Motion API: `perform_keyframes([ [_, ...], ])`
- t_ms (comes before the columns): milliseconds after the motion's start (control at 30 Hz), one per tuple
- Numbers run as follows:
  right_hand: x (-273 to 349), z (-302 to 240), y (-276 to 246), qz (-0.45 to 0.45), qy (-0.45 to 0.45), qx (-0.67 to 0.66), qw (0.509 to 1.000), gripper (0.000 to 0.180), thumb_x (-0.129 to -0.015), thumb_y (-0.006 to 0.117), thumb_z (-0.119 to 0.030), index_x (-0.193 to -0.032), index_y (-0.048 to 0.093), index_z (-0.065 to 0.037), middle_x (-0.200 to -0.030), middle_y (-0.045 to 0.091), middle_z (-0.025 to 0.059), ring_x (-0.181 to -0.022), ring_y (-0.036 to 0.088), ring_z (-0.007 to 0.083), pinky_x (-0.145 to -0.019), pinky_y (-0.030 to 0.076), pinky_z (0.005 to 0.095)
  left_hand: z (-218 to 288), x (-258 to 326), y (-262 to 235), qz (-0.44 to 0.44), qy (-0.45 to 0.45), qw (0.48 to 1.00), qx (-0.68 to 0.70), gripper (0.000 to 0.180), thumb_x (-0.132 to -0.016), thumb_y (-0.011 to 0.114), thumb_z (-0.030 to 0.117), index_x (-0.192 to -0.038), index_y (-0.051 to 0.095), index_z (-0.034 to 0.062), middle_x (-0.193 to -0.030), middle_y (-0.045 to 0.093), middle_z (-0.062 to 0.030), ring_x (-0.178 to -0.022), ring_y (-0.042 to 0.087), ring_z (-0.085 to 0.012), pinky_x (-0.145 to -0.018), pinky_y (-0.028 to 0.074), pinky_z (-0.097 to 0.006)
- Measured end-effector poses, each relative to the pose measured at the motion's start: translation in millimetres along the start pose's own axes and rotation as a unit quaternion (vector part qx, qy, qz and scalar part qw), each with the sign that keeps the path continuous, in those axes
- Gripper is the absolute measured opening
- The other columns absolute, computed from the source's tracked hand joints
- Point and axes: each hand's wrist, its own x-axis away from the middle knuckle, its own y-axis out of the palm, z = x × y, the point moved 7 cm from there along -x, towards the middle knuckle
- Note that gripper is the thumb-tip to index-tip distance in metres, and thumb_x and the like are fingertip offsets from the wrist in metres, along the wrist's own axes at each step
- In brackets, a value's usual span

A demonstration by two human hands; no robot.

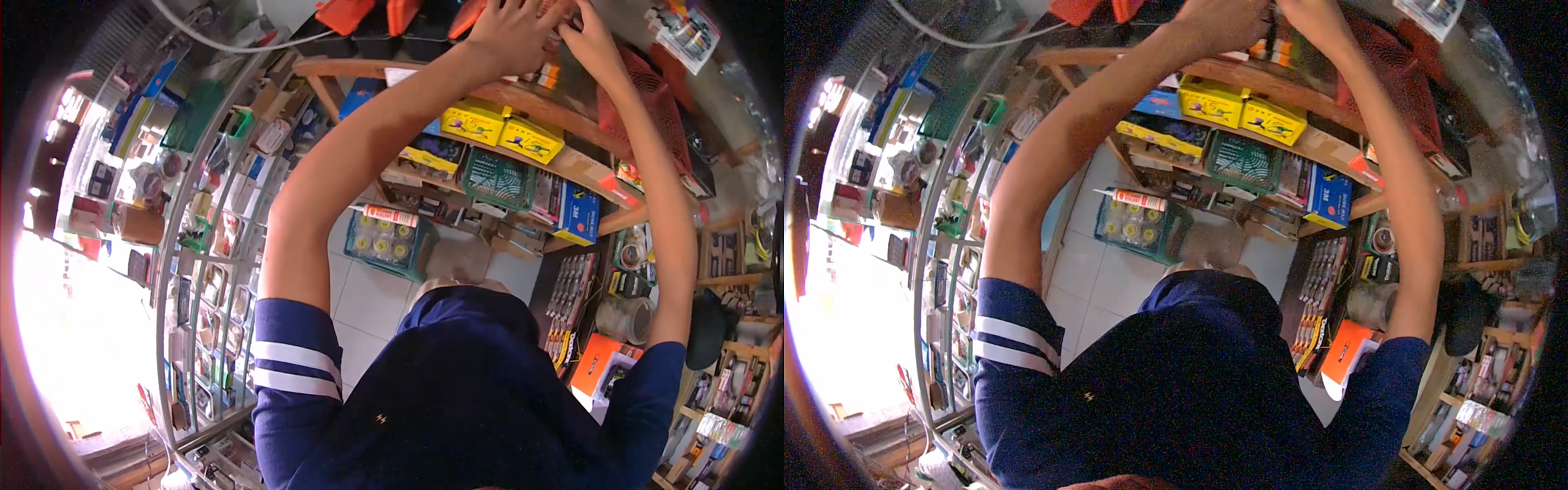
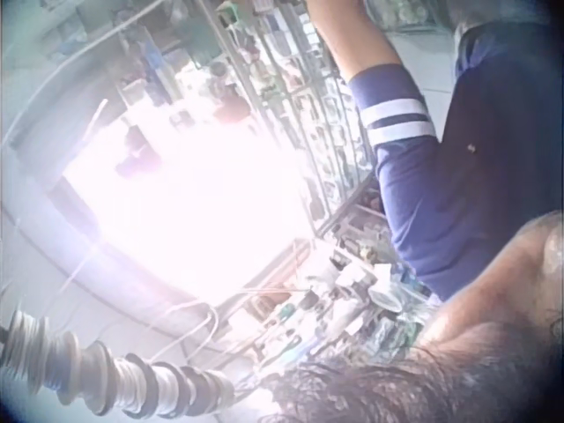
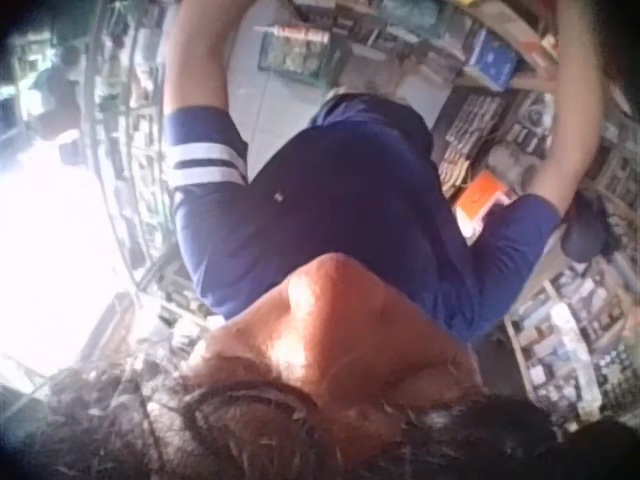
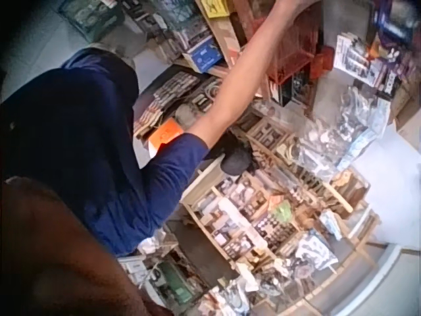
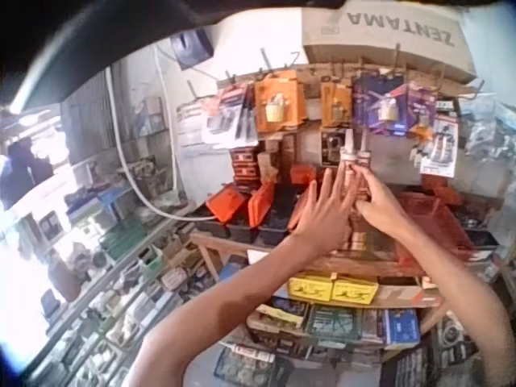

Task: The person picks up a white tube and places it on a shelf, then picks up a plastic bag containing a small round object and places it on a glass counter top.

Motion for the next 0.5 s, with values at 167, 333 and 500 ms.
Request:
perform_keyframes([
  [167,32.9,-40.2,69.6,0.097,-0.146,-0.058,0.983,0.054,-0.080,0.058,-0.006,-0.134,0.049,-0.008,-0.130,0.054,0.0180,-0.124,0.049,0.0365,-0.104,0.037,0.0447,-16.0,78.8,-17.0,0.065,-0.023,0.995,-0.078,0.084,-0.079,0.063,0.034,-0.151,0.027,0.0090,-0.159,0.011,-0.0239,-0.147,0.014,-0.0389,-0.115,0.013,-0.057],
  [333,77.4,-70.0,185.4,0.010,-0.193,-0.112,0.975,0.048,-0.078,0.061,0.000,-0.125,0.052,-0.002,-0.131,0.053,0.0167,-0.125,0.047,0.0369,-0.108,0.035,0.0429,-52.3,208.9,-11.4,0.064,-0.086,0.993,0.050,0.078,-0.078,0.063,0.014,-0.149,0.031,0.0123,-0.157,0.018,-0.0214,-0.145,0.020,-0.0391,-0.115,0.019,-0.053],
  [500,196.5,6.4,366.0,-0.161,-0.164,-0.025,0.973,0.036,-0.083,0.066,-0.014,-0.116,0.057,-0.004,-0.129,0.052,0.0183,-0.121,0.047,0.0403,-0.104,0.037,0.0483,-60.9,465.0,93.8,-0.049,-0.399,0.908,0.116,0.074,-0.079,0.068,0.012,-0.146,0.036,0.0131,-0.153,0.027,-0.0206,-0.139,0.032,-0.0400,-0.111,0.029,-0.049],
])
